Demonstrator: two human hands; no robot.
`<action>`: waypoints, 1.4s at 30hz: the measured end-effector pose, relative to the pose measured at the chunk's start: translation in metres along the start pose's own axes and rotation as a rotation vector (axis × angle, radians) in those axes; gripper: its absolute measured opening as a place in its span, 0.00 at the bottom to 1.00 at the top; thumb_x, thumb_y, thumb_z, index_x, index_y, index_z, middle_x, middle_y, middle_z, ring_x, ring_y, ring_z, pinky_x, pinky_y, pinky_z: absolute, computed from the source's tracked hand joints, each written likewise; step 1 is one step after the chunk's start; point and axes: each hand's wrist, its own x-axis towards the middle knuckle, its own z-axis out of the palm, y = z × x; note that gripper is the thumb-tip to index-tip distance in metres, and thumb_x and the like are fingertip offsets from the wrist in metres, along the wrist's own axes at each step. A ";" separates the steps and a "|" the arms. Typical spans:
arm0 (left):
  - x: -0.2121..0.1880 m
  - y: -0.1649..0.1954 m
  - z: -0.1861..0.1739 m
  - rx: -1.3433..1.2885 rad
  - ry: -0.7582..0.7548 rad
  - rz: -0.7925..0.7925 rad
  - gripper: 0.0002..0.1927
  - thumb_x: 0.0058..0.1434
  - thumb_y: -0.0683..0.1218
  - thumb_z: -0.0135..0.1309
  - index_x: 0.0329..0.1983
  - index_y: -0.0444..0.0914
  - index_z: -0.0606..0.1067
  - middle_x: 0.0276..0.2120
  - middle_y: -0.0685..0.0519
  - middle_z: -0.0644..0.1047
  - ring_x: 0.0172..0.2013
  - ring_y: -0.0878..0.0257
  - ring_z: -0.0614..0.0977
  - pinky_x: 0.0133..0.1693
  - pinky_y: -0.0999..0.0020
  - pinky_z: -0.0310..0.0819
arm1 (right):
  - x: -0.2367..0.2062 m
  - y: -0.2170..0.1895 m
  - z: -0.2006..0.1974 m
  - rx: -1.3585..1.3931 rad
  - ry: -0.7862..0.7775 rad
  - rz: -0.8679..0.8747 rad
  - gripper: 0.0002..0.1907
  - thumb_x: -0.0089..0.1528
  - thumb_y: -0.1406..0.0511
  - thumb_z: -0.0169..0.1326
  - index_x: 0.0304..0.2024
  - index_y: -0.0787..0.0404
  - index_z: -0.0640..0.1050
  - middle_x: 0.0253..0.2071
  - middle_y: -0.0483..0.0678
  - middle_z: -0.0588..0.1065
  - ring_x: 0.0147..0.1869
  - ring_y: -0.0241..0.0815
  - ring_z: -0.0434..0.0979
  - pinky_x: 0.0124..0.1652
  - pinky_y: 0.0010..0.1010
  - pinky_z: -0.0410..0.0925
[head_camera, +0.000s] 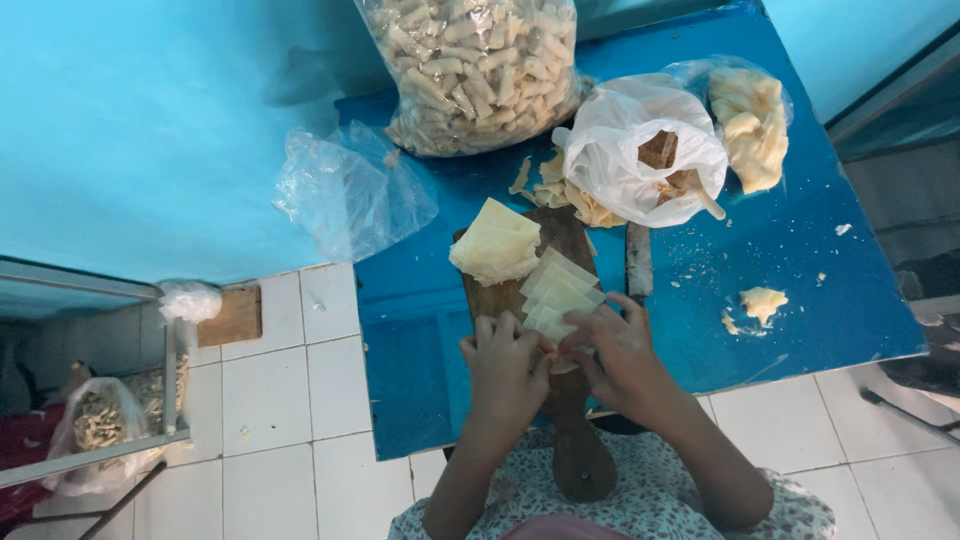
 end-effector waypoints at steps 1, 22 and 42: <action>0.002 0.000 -0.001 0.008 -0.026 -0.008 0.06 0.50 0.44 0.66 0.31 0.43 0.81 0.37 0.52 0.70 0.47 0.51 0.70 0.46 0.49 0.57 | -0.001 0.001 0.000 -0.032 0.028 -0.063 0.26 0.53 0.73 0.62 0.51 0.56 0.69 0.45 0.42 0.78 0.51 0.47 0.78 0.66 0.63 0.54; -0.006 -0.004 -0.005 0.058 0.170 0.174 0.05 0.57 0.43 0.64 0.36 0.42 0.82 0.41 0.51 0.71 0.48 0.52 0.71 0.50 0.48 0.58 | -0.003 -0.003 0.010 -0.169 0.145 -0.119 0.21 0.54 0.69 0.63 0.49 0.55 0.75 0.38 0.40 0.78 0.45 0.42 0.76 0.65 0.71 0.53; -0.008 -0.014 0.018 -0.002 0.342 0.068 0.08 0.61 0.44 0.62 0.44 0.43 0.82 0.45 0.52 0.74 0.49 0.54 0.74 0.51 0.51 0.59 | -0.002 -0.012 0.017 -0.343 0.135 -0.083 0.17 0.58 0.70 0.60 0.50 0.59 0.77 0.34 0.43 0.77 0.53 0.44 0.77 0.64 0.75 0.52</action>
